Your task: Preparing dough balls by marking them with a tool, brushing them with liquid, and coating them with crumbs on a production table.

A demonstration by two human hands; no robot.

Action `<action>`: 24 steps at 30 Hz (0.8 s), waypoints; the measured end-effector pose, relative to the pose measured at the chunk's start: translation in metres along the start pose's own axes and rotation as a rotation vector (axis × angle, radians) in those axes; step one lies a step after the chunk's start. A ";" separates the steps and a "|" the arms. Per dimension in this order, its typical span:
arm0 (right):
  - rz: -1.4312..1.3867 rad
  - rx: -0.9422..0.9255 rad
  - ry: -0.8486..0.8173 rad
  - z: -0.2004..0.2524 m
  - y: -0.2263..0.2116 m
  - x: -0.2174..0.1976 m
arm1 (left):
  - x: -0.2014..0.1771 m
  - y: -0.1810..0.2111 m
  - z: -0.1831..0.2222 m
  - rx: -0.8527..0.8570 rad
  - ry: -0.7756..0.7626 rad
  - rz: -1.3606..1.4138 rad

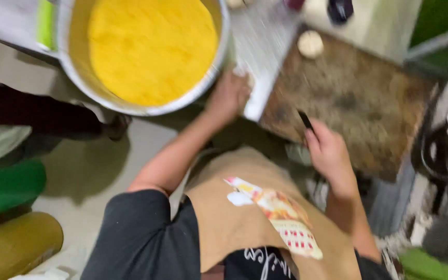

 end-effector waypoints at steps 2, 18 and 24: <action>0.113 -0.163 -0.007 -0.018 -0.002 0.001 | 0.019 -0.058 0.008 -0.661 -0.332 0.207; 0.408 -1.159 0.049 -0.032 -0.054 -0.020 | -0.045 0.042 -0.029 -1.105 -0.133 1.263; 0.692 -1.004 0.169 -0.032 -0.029 -0.031 | -0.043 0.019 0.003 -1.197 0.084 1.147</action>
Point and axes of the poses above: each hand's wrist, its own z-axis away from the middle knuckle, its own x-axis out of the palm, y = z × x, the point moved 10 cm from there along -z, towards the middle knuckle, and after that the axes turned 12 degrees about -z, right-handed, at the moved point
